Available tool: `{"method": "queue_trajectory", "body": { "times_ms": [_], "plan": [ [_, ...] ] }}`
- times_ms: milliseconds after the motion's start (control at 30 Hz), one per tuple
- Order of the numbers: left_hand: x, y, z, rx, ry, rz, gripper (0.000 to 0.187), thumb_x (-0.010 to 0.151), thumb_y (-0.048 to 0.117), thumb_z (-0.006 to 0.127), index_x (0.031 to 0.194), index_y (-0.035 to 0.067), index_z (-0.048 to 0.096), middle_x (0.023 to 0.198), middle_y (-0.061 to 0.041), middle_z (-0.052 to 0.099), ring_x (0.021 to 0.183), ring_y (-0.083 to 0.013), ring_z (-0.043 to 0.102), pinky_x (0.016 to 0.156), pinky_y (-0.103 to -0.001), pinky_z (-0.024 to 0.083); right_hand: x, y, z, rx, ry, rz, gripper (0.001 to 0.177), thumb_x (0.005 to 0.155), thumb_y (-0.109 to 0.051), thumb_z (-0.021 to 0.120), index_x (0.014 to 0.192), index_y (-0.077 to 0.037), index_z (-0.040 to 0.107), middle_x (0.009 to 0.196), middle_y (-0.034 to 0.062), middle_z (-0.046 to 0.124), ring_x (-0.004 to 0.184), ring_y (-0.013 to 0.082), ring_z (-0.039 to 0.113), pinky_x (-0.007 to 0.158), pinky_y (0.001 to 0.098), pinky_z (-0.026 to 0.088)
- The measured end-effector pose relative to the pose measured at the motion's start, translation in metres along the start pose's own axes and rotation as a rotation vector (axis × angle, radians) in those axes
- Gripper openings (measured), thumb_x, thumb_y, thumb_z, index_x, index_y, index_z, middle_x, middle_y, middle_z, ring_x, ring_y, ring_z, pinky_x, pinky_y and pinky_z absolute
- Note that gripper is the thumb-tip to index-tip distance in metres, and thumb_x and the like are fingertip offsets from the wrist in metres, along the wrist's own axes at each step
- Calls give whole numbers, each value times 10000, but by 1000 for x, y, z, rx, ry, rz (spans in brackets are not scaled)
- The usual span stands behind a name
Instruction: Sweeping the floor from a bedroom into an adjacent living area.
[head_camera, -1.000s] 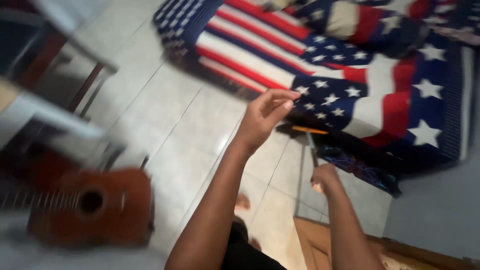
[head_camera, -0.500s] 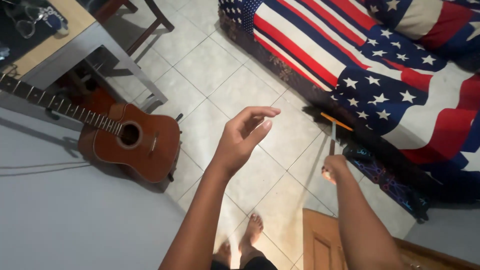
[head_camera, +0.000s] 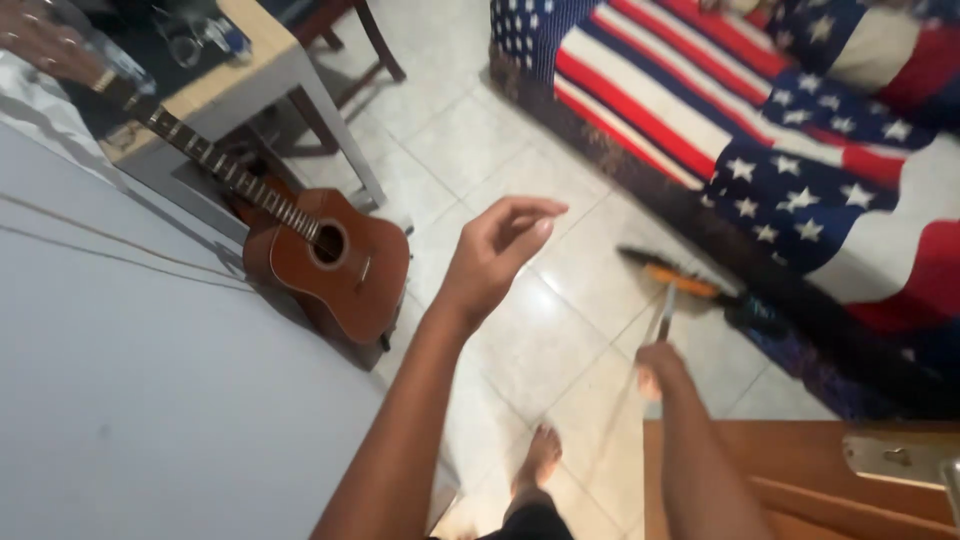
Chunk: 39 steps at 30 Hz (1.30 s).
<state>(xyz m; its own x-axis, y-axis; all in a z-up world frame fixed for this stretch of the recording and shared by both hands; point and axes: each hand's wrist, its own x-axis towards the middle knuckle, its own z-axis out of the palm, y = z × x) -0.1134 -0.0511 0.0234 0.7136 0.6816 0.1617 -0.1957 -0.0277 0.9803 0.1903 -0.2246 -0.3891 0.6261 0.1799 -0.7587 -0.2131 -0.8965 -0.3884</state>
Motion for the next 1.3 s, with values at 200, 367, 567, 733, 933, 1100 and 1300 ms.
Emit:
{"method": "queue_trajectory", "body": {
  "times_ms": [200,367,567,733,933,1100,1300],
  "plan": [
    [-11,-9,51,-126,-76,171,205,1018,130,624,1189,28,670,1293,-102,711,1196,-173,643,1076,-332,489,-84,77,48,33,-18,-79,216,880,-20,535,972,130,659,755,269,631,578,317,608,447,459,426],
    [-98,1,105,-202,-98,221,188,1049,142,607,1186,27,664,1295,-119,710,1260,-175,642,1146,-334,459,-154,158,46,-39,-18,-105,181,861,-19,546,907,105,671,706,242,621,579,301,608,464,451,440],
    [-207,20,114,-177,-129,158,211,1036,161,622,1188,23,672,1294,-123,709,1238,-175,616,1134,-337,435,-198,238,21,-157,-128,-215,149,854,-25,559,844,76,669,656,207,599,564,273,591,466,430,436],
    [-256,30,114,-127,-109,87,209,1029,162,612,1175,32,683,1289,-102,714,1214,-177,618,1086,-342,455,-249,246,-35,57,-220,-202,143,891,-57,575,787,33,615,599,135,533,487,204,505,414,358,357],
    [-300,38,116,-57,19,152,209,1037,182,628,1169,30,684,1283,-103,717,1255,-200,646,1117,-360,479,-332,197,-86,187,-369,-191,216,928,-89,589,729,-9,560,542,64,466,410,136,418,361,289,276],
    [-336,34,119,-98,156,48,177,1030,154,623,1158,43,676,1293,-88,705,1197,-191,645,1000,-354,495,-374,135,-77,-32,-250,-359,231,893,-57,629,688,42,595,538,126,534,412,175,477,371,320,302],
    [-360,36,93,-85,185,149,160,1061,119,603,1191,45,657,1306,-86,685,1273,-184,627,1119,-357,483,-348,66,-11,-228,-326,-625,160,818,42,532,672,65,591,535,160,553,403,220,491,363,364,306]
  ]
}}
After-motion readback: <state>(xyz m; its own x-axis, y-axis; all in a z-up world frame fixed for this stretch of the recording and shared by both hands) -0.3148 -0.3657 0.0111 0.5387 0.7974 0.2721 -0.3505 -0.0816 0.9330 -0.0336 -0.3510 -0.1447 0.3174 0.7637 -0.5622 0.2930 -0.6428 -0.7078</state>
